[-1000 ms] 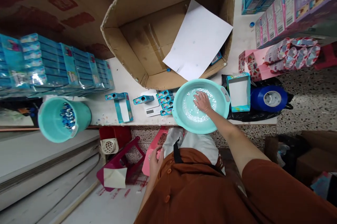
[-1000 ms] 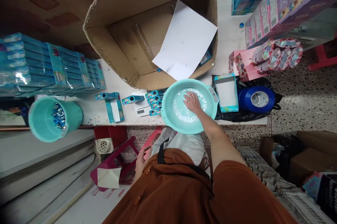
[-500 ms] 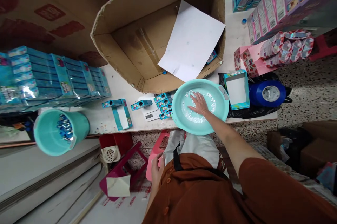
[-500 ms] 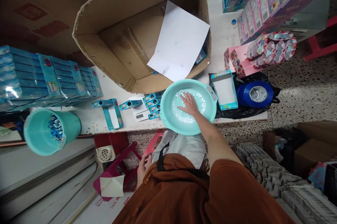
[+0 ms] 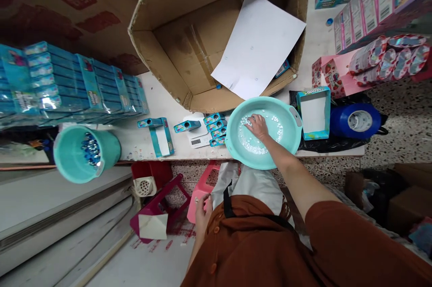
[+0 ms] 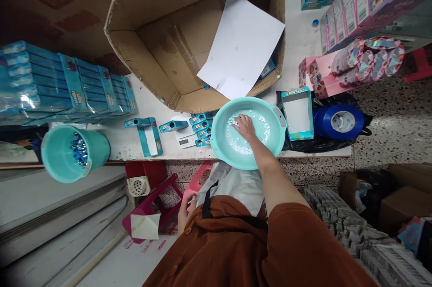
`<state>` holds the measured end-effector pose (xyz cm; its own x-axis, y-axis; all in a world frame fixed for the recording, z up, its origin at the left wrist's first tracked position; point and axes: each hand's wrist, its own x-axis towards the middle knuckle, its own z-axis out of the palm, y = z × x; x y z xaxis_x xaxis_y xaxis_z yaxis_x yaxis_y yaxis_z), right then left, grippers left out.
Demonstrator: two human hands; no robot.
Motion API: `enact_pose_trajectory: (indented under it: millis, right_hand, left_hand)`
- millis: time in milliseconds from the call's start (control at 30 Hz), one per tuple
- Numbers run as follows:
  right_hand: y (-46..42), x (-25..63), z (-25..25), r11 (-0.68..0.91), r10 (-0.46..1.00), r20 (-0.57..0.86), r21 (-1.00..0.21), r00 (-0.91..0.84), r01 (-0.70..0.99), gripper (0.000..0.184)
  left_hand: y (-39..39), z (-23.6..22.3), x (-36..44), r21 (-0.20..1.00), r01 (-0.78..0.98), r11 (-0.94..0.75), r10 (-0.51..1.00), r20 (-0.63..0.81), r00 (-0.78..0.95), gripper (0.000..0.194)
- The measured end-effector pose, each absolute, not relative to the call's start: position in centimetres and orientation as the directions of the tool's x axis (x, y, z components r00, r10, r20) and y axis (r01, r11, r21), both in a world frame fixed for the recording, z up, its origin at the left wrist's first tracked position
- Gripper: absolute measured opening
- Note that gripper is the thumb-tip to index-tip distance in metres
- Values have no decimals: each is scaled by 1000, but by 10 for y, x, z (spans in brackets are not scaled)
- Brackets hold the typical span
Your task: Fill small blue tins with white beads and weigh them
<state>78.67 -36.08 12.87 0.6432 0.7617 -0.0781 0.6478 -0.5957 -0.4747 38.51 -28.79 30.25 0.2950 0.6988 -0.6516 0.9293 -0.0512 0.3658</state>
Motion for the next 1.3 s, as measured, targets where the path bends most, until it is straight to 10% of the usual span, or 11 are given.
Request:
enact_pose_trajectory:
  millis: [533, 867, 1100, 1300]
  right_hand:
    - [-379, 784, 126, -576, 794, -91, -429, 601, 696, 35]
    - [-358, 782, 157, -587, 47, -246, -791, 968, -173, 45]
    - [-353, 740, 213, 166, 63, -717, -678, 694, -716, 47]
    - [-359, 714, 250, 495, 304, -657, -510, 690, -704, 44]
  left_hand:
    - [-274, 300, 388, 493, 868, 53, 767, -577, 281, 45]
    - [-188, 293, 398, 553, 820, -149, 710, -518, 478, 43]
    - [-103, 286, 420, 633, 722, -280, 615, -459, 641, 42]
    - [-45, 280, 430, 681, 649, -338, 486, -465, 741, 42]
